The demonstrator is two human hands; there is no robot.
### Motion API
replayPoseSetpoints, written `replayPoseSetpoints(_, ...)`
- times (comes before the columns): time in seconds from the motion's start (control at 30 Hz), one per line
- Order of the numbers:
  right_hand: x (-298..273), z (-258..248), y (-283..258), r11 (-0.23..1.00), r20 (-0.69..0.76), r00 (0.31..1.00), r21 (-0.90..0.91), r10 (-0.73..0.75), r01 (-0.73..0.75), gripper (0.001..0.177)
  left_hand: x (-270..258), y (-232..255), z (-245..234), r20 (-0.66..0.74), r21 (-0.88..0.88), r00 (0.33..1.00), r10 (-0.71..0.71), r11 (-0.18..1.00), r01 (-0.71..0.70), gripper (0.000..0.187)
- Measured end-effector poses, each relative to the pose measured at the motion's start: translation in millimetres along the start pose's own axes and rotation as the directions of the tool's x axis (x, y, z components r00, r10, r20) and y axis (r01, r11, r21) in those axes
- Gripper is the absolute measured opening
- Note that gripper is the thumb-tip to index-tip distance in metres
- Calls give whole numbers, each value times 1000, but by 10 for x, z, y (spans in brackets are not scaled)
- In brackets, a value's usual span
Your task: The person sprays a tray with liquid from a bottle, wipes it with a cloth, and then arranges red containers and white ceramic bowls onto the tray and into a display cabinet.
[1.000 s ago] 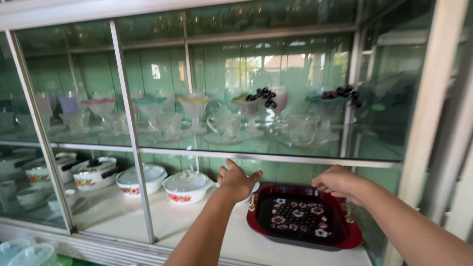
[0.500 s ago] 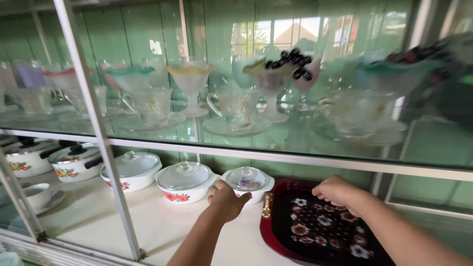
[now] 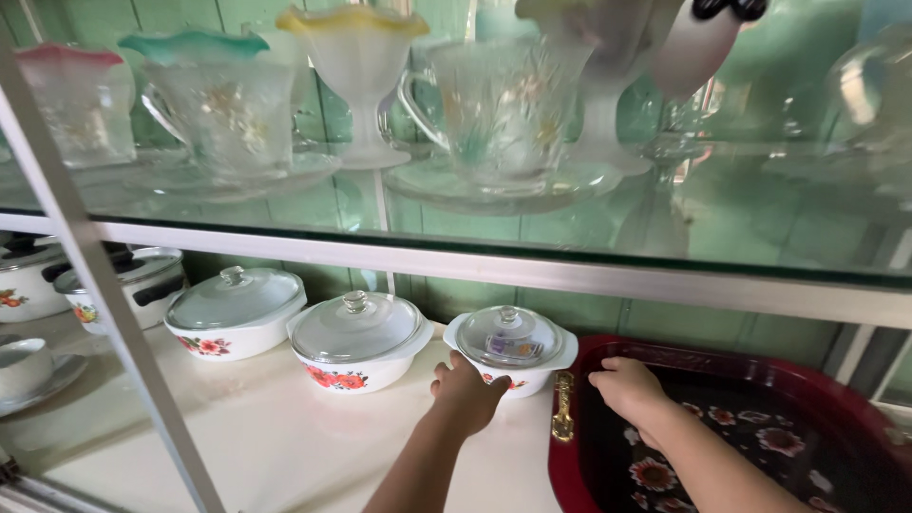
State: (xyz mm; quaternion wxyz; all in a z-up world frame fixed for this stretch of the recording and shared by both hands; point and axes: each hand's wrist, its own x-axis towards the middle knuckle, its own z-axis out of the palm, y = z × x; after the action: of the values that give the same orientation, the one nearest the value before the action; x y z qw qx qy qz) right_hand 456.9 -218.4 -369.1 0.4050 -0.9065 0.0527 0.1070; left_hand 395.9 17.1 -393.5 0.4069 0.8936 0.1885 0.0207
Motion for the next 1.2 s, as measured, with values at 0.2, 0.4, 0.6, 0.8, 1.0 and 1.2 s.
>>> replayPoseSetpoints(0.2, 343, 271, 37, 970, 51, 997, 233, 66, -76, 63, 596, -262, 191, -75, 15, 997, 25, 1000, -23, 96)
replayPoseSetpoints(0.4, 588, 405, 23, 906, 26, 994, 415, -102, 82, 53, 773, -27, 123, -23, -283, 992, -125, 952, 114, 71)
replayPoseSetpoints(0.6, 536, 500, 3, 923, -66, 980, 329, -188, 199, 39, 444, 172, -7, 6, -555, 980, -198, 815, 168, 81)
replayPoseSetpoints(0.8, 457, 535, -139, 960, -198, 978, 256, -66, 116, 34, 673, 28, 66, 103, -822, 982, -160, 542, 175, 94)
replayPoseSetpoints(1.0, 526, 592, -137, 926, -264, 964, 366, 7, 93, 47, 707, -32, 82, 65, -853, 989, -132, 507, 124, 92)
replayPoseSetpoints(1.2, 589, 597, -71, 935, -256, 966, 334, -27, 115, 51, 515, -52, -11, 68, -900, 992, -102, 424, 105, 90)
